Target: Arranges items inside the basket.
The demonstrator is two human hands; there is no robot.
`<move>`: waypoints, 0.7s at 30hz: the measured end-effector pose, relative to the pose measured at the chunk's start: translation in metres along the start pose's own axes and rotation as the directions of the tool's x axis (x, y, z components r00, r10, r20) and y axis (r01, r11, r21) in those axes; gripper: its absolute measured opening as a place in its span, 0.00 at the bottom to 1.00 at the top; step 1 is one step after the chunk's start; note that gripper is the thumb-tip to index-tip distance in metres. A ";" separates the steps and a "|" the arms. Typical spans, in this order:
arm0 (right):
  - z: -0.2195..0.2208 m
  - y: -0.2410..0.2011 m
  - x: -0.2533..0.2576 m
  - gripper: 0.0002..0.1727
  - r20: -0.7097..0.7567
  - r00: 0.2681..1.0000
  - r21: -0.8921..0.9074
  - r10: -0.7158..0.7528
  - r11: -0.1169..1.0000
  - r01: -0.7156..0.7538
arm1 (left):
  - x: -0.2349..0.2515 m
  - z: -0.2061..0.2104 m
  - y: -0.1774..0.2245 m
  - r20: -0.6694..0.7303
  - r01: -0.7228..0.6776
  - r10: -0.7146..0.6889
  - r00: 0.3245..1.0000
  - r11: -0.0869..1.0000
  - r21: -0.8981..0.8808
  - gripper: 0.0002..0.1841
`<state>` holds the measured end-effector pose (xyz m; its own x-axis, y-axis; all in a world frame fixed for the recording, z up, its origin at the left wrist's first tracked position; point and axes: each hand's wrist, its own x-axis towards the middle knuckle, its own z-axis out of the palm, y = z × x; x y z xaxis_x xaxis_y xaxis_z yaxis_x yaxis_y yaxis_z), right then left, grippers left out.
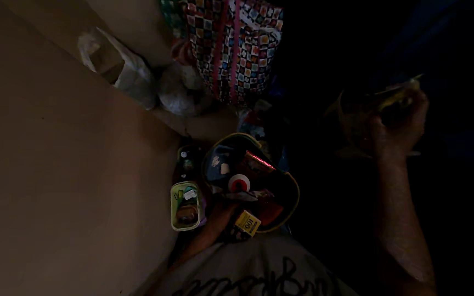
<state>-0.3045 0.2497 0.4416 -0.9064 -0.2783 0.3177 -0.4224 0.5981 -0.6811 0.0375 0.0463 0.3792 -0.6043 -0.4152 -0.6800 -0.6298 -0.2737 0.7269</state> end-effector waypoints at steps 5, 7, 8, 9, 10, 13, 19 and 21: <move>-0.034 -0.051 -0.071 0.45 0.331 0.924 0.370 -0.192 0.927 0.060 | 0.015 0.001 -0.003 0.053 -0.042 0.040 0.998 0.998 0.047 0.14; -0.027 -0.058 -0.097 0.45 0.468 0.832 0.505 -0.297 0.863 0.023 | 0.016 0.002 0.003 0.072 -0.027 0.018 0.997 0.992 0.123 0.16; -0.020 -0.060 -0.108 0.43 0.522 0.789 0.536 -0.322 0.844 -0.011 | 0.017 0.002 0.006 0.076 -0.008 -0.004 0.997 0.989 0.150 0.18; -0.012 -0.062 -0.119 0.42 0.556 0.758 0.550 -0.341 0.835 -0.028 | 0.017 0.003 0.007 0.074 0.002 -0.015 0.997 0.985 0.173 0.18; -0.003 -0.065 -0.128 0.40 0.564 0.744 0.547 -0.358 0.837 -0.012 | 0.016 0.004 0.008 0.077 0.007 -0.021 0.997 0.984 0.179 0.19; 0.015 -0.072 -0.145 0.38 0.532 0.769 0.491 -0.354 0.869 0.060 | 0.014 0.005 0.005 0.092 -0.041 0.023 0.996 0.977 0.208 0.18; 0.034 -0.092 -0.162 0.42 0.608 0.702 0.393 -0.371 0.909 0.140 | 0.027 -0.001 -0.021 0.175 -0.093 0.038 0.984 0.943 0.321 0.22; 0.048 -0.084 -0.173 0.33 0.546 0.735 0.309 -0.402 0.912 0.270 | 0.046 -0.006 -0.060 0.208 -0.232 0.181 0.961 0.940 0.251 0.24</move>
<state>-0.1120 0.2117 0.4119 -0.4963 -0.8557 0.1468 -0.6298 0.2384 -0.7393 0.0510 0.0383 0.3048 -0.7967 -0.2678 -0.5419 -0.5745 0.0571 0.8165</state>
